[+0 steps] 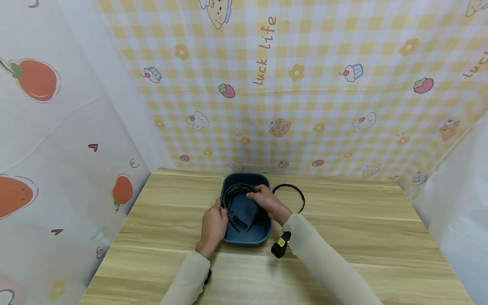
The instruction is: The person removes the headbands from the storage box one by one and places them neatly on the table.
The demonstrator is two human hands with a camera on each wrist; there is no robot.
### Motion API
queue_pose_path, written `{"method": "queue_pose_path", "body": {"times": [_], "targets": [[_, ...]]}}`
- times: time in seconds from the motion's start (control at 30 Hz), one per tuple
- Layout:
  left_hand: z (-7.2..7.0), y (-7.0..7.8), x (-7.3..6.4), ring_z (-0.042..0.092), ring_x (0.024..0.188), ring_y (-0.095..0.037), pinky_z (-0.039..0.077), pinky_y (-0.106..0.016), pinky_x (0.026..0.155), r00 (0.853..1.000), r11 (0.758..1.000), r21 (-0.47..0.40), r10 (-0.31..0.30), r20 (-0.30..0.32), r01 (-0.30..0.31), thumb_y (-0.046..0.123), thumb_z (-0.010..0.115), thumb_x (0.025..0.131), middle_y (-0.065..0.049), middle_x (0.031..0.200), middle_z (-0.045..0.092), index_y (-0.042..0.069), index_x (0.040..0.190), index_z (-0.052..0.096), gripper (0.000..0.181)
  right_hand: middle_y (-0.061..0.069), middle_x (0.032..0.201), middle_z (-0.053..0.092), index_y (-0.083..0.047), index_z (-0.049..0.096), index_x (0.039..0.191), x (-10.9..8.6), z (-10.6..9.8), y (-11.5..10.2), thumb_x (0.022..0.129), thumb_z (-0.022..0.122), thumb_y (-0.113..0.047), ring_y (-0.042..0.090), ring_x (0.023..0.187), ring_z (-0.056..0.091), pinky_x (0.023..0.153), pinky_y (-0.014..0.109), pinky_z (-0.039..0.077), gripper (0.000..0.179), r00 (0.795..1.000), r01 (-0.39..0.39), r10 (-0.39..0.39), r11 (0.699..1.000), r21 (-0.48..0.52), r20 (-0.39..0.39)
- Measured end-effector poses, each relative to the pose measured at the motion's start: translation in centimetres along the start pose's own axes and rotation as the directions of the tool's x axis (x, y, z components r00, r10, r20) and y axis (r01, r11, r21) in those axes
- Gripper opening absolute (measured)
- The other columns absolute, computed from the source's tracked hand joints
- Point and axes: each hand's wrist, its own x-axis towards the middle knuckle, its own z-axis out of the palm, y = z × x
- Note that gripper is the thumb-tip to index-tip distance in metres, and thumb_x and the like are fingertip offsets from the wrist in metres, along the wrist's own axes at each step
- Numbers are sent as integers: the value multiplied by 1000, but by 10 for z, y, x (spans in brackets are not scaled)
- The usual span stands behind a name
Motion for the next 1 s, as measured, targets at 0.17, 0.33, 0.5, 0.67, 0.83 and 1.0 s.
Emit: {"method": "queue_pose_path", "body": {"times": [0.17, 0.33, 0.5, 0.67, 0.83, 1.0], "targets": [[0, -1, 0, 51, 54, -20, 41, -35, 49, 1000, 1000, -4, 9, -6, -9, 7, 49, 95, -16, 70, 61, -6, 130, 59, 39, 26, 148, 40, 3, 41, 144, -3, 1, 0, 97, 60, -21, 39, 136, 41, 110, 53, 36, 56, 1000, 27, -27, 998, -57, -11], [0, -1, -1, 52, 55, -20, 44, -37, 52, 1000, 1000, -8, 2, -1, -2, 8, 49, 95, -22, 79, 66, -9, 135, 55, 44, 27, 143, 45, 4, 44, 142, -8, 4, 0, 95, 63, -16, 39, 130, 47, 104, 50, 42, 54, 997, 62, -67, 990, -129, -35], [-2, -1, -1, 53, 55, -21, 46, -38, 53, 1000, 1000, -9, -7, 9, 7, 7, 49, 97, -26, 84, 67, -8, 137, 54, 44, 23, 130, 54, 4, 50, 136, -12, 5, -3, 93, 66, -11, 33, 114, 57, 92, 43, 50, 48, 991, 85, -100, 983, -163, -90], [-2, 0, -1, 50, 53, -20, 44, -38, 52, 1000, 1000, -4, -13, 11, 13, 7, 49, 96, -21, 75, 63, -7, 138, 53, 44, 20, 116, 59, 7, 53, 132, -12, 1, -3, 91, 66, -2, 25, 94, 63, 78, 34, 56, 44, 988, 97, -103, 993, -61, -117], [-3, 0, -1, 54, 56, -22, 46, -39, 54, 1000, 1000, 0, -7, 7, 7, 7, 49, 96, -27, 87, 67, -7, 137, 54, 44, 20, 107, 65, 10, 56, 129, -10, -4, -1, 91, 64, 2, 23, 78, 69, 68, 32, 59, 40, 992, 79, -72, 995, 63, -104], [-4, 2, -2, 51, 54, -20, 42, -34, 51, 1000, 1000, -12, -16, 26, 16, 6, 47, 96, -28, 88, 67, -7, 138, 53, 44, 20, 104, 68, 10, 59, 123, -8, -6, -1, 91, 64, 1, 15, 65, 66, 65, 31, 59, 34, 996, 51, -44, 994, 95, -75]]}}
